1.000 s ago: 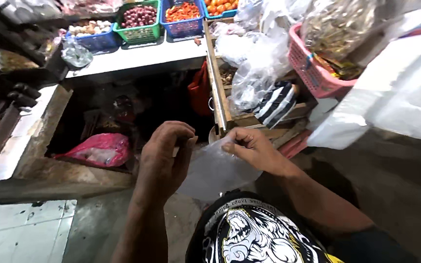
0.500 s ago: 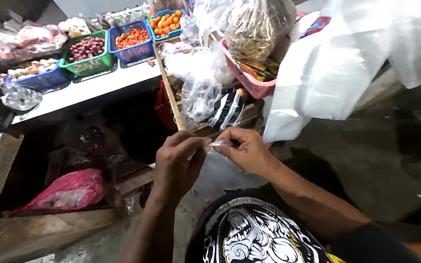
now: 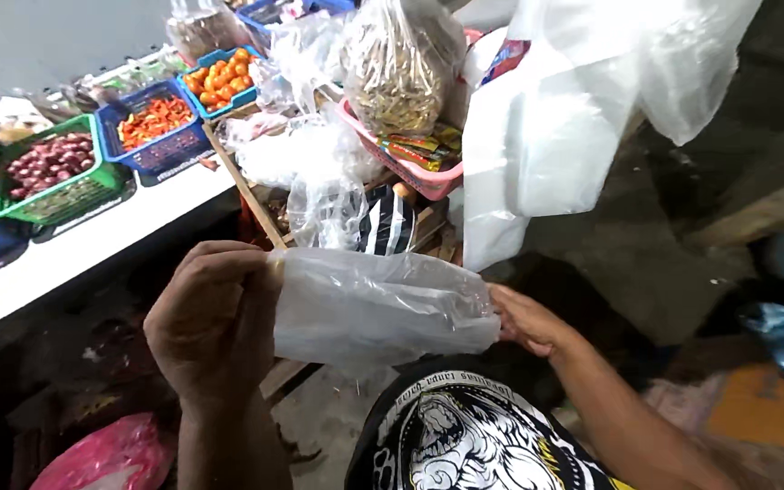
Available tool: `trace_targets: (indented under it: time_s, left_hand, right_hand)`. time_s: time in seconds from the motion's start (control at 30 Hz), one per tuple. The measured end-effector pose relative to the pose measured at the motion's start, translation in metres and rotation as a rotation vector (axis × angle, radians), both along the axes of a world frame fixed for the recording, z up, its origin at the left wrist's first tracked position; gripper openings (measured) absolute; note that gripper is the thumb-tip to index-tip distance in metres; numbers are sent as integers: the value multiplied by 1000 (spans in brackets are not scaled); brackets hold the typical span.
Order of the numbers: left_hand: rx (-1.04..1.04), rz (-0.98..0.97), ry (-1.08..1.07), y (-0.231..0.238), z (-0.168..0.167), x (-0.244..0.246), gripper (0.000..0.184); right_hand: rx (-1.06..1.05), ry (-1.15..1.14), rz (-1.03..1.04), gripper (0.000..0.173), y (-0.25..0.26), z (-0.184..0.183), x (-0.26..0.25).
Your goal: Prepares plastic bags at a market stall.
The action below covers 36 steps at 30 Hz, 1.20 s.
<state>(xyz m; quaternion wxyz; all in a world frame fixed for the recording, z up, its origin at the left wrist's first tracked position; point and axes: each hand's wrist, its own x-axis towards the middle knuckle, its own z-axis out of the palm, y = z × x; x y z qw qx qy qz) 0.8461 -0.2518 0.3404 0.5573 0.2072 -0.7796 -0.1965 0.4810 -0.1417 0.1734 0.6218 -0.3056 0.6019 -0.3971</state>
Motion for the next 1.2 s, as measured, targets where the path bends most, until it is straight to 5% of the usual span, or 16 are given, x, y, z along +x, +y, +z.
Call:
trace_targets:
  time_s: [0.17,0.3,0.43,0.5,0.6,0.7,0.83,1.03,1.2]
  left_hand:
    - [-7,-27,97,-37,7,11,13]
    - [-15,-2,56,-59,7,-10,12]
    - [-38,-184,7,-80,40,-48,8]
    - [-56,-246,-17,-81,66,-74,7]
    - [-164,-200,-92,-80,114,-117,12]
    - [-339,-64,-204,-84,166,-156,22]
    - [-380,142,-243,-80,233,-210,15]
    - [-409,98,-235,-88,300,-269,15]
    - [-323,164,-206,-95,326,-306,15]
  right_hand:
    - [-28,-332,-296,38,1,-22,4]
    - [-85,-150,-326,39,14,-23,-19]
    - [-338,130,-323,89,34,11,-67]
    - [-450,390,-451,90,31,53,-91]
    - [-689,790,-628,60,12,138,-115]
    - [-1020,962,-671,35,-11,221,-134]
    - [-1216,1130,-671,21,-46,325,-148]
    - [-1422,1029,-597,24,-127,452,-172]
    - [-1561,816,-585,28,-181,500,-177]
